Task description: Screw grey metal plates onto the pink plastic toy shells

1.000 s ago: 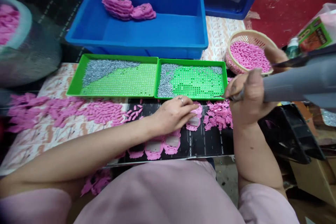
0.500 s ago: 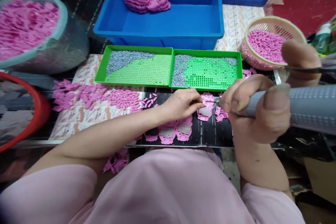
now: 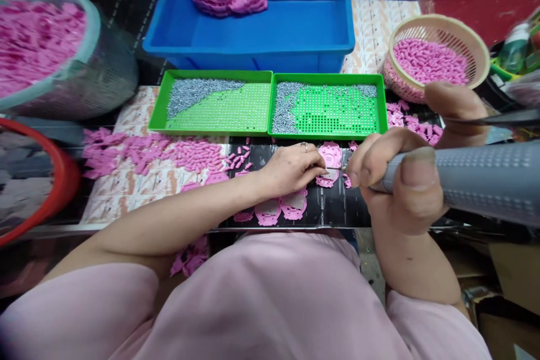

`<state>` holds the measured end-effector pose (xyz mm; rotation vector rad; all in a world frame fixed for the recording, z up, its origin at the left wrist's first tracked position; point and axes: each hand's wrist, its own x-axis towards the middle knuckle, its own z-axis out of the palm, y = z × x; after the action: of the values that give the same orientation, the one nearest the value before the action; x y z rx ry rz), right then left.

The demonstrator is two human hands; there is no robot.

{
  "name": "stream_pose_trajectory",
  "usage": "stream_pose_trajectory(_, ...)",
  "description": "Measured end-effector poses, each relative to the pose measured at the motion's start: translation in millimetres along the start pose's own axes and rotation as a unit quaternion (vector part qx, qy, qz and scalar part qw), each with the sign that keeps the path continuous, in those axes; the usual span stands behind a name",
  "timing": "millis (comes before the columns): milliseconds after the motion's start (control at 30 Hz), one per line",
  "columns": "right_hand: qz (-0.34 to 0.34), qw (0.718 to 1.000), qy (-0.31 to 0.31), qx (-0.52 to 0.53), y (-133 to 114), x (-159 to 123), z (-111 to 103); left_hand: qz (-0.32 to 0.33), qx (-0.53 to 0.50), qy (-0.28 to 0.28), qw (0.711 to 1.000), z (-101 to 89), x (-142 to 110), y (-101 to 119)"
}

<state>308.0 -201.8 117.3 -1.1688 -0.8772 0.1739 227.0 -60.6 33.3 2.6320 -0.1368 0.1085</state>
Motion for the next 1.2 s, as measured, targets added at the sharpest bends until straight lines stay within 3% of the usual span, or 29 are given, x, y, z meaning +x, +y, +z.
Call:
stream_pose_trajectory(200, -0.041, 0.998, -0.041, 0.022, 0, -5, 0, 0.027, 0.019, 0.008, 0.999, 4.9, -2, 3)
stream_pose_trajectory(567, -0.04, 0.998, -0.03, 0.037, 1, -8, 3, 0.041, 0.002, 0.022, 0.999, 8.0, -5, 4)
stream_pose_trajectory(900, -0.058, 0.998, -0.031, 0.02, -1, -8, 3, 0.015, 0.075, -0.029, 0.997, 3.9, -5, 0)
stream_pose_trajectory(1200, -0.041, 0.997, 0.059, 0.034, 33, -23, 3, 0.086, 0.107, -0.008, 0.991, 6.2, -3, -7)
